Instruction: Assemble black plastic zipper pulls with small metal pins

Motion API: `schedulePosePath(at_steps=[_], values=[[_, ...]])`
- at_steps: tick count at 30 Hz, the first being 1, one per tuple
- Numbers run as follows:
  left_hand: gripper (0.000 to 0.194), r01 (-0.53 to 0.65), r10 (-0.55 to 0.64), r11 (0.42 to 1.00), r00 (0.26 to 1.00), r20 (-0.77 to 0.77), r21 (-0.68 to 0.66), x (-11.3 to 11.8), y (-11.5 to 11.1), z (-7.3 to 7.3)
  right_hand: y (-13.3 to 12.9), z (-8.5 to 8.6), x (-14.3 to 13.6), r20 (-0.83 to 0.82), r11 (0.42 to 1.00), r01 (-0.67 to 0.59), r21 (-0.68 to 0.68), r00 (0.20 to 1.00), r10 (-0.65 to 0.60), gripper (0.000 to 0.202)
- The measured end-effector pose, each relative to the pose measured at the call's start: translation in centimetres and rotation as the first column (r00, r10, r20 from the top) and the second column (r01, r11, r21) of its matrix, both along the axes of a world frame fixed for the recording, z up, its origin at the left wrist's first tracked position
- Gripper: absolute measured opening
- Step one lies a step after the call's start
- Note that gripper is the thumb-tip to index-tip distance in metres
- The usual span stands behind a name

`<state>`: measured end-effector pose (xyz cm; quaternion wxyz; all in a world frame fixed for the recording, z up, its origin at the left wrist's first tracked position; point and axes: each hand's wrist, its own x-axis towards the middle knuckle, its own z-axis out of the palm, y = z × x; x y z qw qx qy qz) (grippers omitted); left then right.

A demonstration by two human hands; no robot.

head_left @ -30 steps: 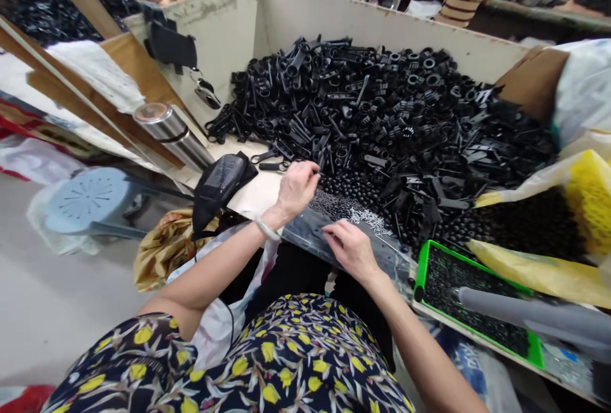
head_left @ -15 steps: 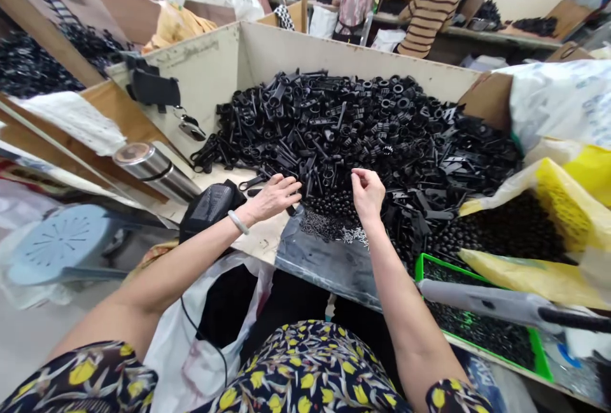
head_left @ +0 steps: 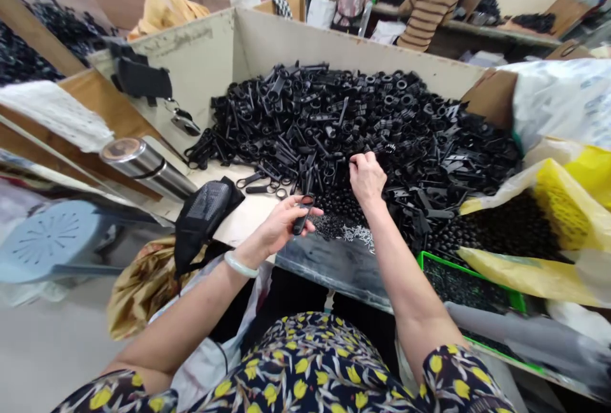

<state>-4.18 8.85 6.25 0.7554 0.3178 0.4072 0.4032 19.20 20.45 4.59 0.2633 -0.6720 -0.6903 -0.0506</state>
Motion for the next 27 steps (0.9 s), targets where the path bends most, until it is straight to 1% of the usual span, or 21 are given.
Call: schedulePosePath(at_steps=[3, 5, 6, 7, 8, 10, 11, 12, 14, 16, 18, 21, 24, 26, 27], values=[[0.035, 0.039, -0.031, 0.996, 0.995, 0.090, -0.080, 0.7, -2.2, -0.9, -1.3, 0.4, 0.4, -0.018, 0.999, -0.030, 0.026, 0.999, 0.030, 0.021], [0.036, 0.039, -0.028, 0.993, 0.994, 0.101, -0.111, 0.9, -3.4, -1.7, -3.3, 0.5, 0.4, -0.100, 0.994, -0.093, 0.063, 0.990, 0.099, 0.019], [0.038, 0.035, -0.023, 0.991, 0.995, 0.097, -0.128, 1.1, -3.9, -2.1, -4.7, 0.4, 0.3, -0.168, 0.987, -0.141, 0.078, 0.974, 0.153, 0.019], [0.039, 0.031, -0.018, 0.989, 0.996, 0.091, -0.144, 1.2, -4.4, -2.4, -6.4, 0.2, 0.1, -0.252, 0.976, -0.201, 0.087, 0.943, 0.217, 0.018], [0.040, 0.029, -0.016, 0.987, 0.996, 0.085, -0.156, 1.4, -4.9, -2.6, -8.2, -0.1, -0.1, -0.346, 0.959, -0.271, 0.088, 0.894, 0.285, 0.017], [0.040, 0.038, -0.024, 0.986, 0.996, 0.082, -0.162, 1.8, -5.6, -2.9, -12.0, -0.9, -0.5, -0.512, 0.916, -0.397, 0.059, 0.776, 0.369, 0.015], [0.039, 0.043, -0.030, 0.986, 0.996, 0.082, -0.158, 2.1, -5.9, -2.9, -13.7, -1.4, -0.7, -0.549, 0.898, -0.437, 0.055, 0.738, 0.393, 0.013], [0.037, 0.045, -0.034, 0.988, 0.996, 0.078, -0.149, 2.4, -6.2, -3.0, -15.3, -1.8, -0.9, -0.551, 0.881, -0.470, 0.059, 0.721, 0.421, 0.011], [0.032, 0.051, -0.045, 0.992, 0.998, 0.054, -0.119, 3.0, -6.8, -2.9, -17.5, -2.6, -1.0, -0.483, 0.849, -0.522, 0.084, 0.724, 0.492, 0.011], [0.029, 0.059, -0.058, 0.995, 0.998, 0.017, -0.081, 3.6, -7.2, -2.9, -18.8, -3.1, -0.9, -0.400, 0.833, -0.544, 0.106, 0.743, 0.536, 0.015], [0.029, 0.070, -0.070, 0.997, 0.997, -0.019, -0.041, 4.2, -7.6, -2.8, -19.3, -3.3, -0.6, -0.366, 0.839, -0.532, 0.115, 0.763, 0.533, 0.018], [0.031, 0.083, -0.082, 0.997, 0.995, -0.054, 0.005, 4.7, -8.1, -2.7, -19.7, -3.1, -0.2, -0.375, 0.852, -0.513, 0.109, 0.772, 0.513, 0.017], [0.031, 0.099, -0.097, 0.995, 0.993, -0.068, 0.024, 4.9, -8.4, -2.7, -20.0, -2.9, 0.1, -0.388, 0.845, -0.523, 0.117, 0.759, 0.523, 0.016], [0.031, 0.110, -0.108, 0.994, 0.992, -0.065, 0.020, 4.9, -8.6, -2.7, -20.3, -2.9, 0.2, -0.398, 0.843, -0.524, 0.124, 0.752, 0.526, 0.019], [0.031, 0.113, -0.111, 0.994, 0.992, -0.062, 0.017, 4.9, -8.7, -2.7, -20.4, -3.0, 0.3, -0.404, 0.843, -0.523, 0.122, 0.750, 0.524, 0.024]])
